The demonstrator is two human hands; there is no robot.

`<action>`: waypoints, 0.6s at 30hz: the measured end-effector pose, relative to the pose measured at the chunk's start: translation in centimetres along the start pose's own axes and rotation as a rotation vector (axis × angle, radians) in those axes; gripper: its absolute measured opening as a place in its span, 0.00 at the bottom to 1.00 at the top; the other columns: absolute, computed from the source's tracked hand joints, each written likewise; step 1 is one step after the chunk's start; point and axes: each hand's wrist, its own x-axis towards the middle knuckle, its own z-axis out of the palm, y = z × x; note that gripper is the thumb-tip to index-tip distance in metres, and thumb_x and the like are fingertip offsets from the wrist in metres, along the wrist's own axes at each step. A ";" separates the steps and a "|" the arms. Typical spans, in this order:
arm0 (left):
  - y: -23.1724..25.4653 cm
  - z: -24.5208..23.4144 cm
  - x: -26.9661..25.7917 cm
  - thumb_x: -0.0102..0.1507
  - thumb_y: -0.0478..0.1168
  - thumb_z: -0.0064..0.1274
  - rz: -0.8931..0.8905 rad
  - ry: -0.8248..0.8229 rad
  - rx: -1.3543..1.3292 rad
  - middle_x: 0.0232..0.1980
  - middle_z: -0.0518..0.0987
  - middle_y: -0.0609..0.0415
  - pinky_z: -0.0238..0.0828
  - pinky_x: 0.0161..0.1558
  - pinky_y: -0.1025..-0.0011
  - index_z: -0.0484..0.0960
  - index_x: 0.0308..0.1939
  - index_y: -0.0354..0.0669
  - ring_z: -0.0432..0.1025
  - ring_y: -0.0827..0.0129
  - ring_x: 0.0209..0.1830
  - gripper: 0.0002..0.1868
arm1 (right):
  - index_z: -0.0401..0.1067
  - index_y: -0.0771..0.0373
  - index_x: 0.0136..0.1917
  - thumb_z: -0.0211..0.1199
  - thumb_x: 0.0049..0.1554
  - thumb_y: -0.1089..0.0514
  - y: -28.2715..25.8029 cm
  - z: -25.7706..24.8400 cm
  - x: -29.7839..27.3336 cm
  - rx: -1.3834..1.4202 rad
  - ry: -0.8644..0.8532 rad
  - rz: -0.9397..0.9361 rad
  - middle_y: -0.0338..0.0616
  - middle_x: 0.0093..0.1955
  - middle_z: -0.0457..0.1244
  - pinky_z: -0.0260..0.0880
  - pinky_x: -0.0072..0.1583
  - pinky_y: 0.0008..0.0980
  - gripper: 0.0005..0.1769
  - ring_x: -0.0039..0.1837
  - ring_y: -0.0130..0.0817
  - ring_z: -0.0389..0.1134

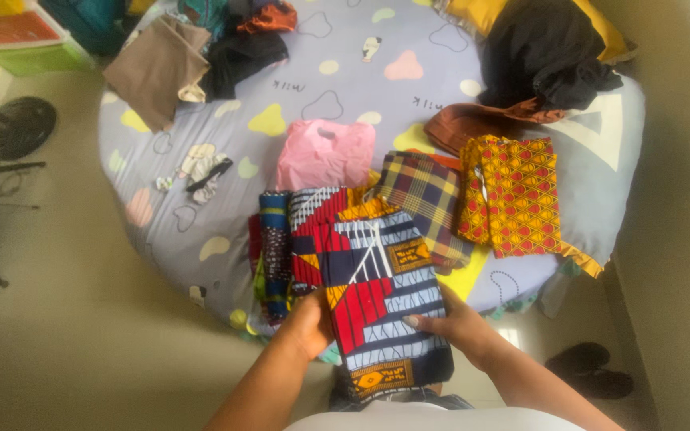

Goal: The person unloads various folded pieces of patterned fabric and clothing from a large suitcase and places them into organized stacks on a nearby bed.

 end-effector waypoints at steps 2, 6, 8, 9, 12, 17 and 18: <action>0.8 -0.3 -0.3 0.66 0.50 0.46 -0.029 -0.057 -0.012 0.60 0.82 0.45 0.74 0.61 0.57 0.79 0.59 0.38 0.76 0.57 0.59 0.24 | 0.62 0.61 0.72 0.70 0.47 0.59 1.3 0.7 0.2 0.328 -0.257 0.106 0.49 0.62 0.70 0.71 0.64 0.43 0.40 0.63 0.42 0.72; 1.5 -2.1 -1.1 0.63 0.58 0.51 -0.063 0.096 0.135 0.58 0.82 0.47 0.73 0.59 0.55 0.78 0.60 0.43 0.76 0.58 0.58 0.29 | 0.66 0.66 0.68 0.69 0.49 0.62 4.1 4.7 0.8 0.246 -0.062 0.173 0.53 0.60 0.71 0.73 0.63 0.44 0.33 0.62 0.45 0.73; 1.2 -3.8 -1.7 0.62 0.53 0.59 -0.093 0.275 0.426 0.60 0.82 0.51 0.73 0.62 0.58 0.78 0.62 0.47 0.76 0.61 0.60 0.27 | 0.69 0.68 0.66 0.68 0.50 0.62 5.0 6.9 0.7 0.237 -0.003 0.230 0.55 0.58 0.71 0.74 0.62 0.46 0.30 0.59 0.47 0.73; 1.0 -4.6 -1.9 0.60 0.48 0.61 -0.039 0.246 0.405 0.59 0.83 0.49 0.74 0.61 0.58 0.77 0.61 0.47 0.77 0.60 0.59 0.27 | 0.69 0.67 0.66 0.68 0.51 0.62 5.4 7.9 0.6 0.198 0.011 0.210 0.54 0.58 0.72 0.74 0.63 0.44 0.30 0.59 0.45 0.73; 2.2 -5.8 -2.2 0.54 0.38 0.65 0.117 0.160 0.363 0.57 0.82 0.46 0.77 0.59 0.56 0.75 0.60 0.46 0.78 0.57 0.56 0.30 | 0.68 0.66 0.66 0.69 0.52 0.61 5.2 10.3 0.8 0.111 0.062 0.122 0.52 0.58 0.72 0.73 0.63 0.41 0.29 0.59 0.41 0.73; 7.8 -5.6 -0.2 0.55 0.45 0.67 0.387 0.168 0.586 0.58 0.82 0.47 0.74 0.59 0.62 0.73 0.66 0.43 0.77 0.62 0.57 0.36 | 0.66 0.66 0.69 0.69 0.53 0.59 1.3 12.1 4.4 -0.081 0.125 -0.059 0.52 0.60 0.72 0.69 0.66 0.39 0.31 0.61 0.40 0.72; 8.7 -6.0 0.8 0.54 0.47 0.69 0.509 0.189 0.696 0.61 0.81 0.48 0.70 0.61 0.62 0.72 0.68 0.43 0.75 0.63 0.59 0.40 | 0.64 0.63 0.70 0.70 0.53 0.59 0.5 12.4 5.4 -0.076 0.135 -0.120 0.52 0.61 0.71 0.67 0.68 0.40 0.33 0.63 0.40 0.70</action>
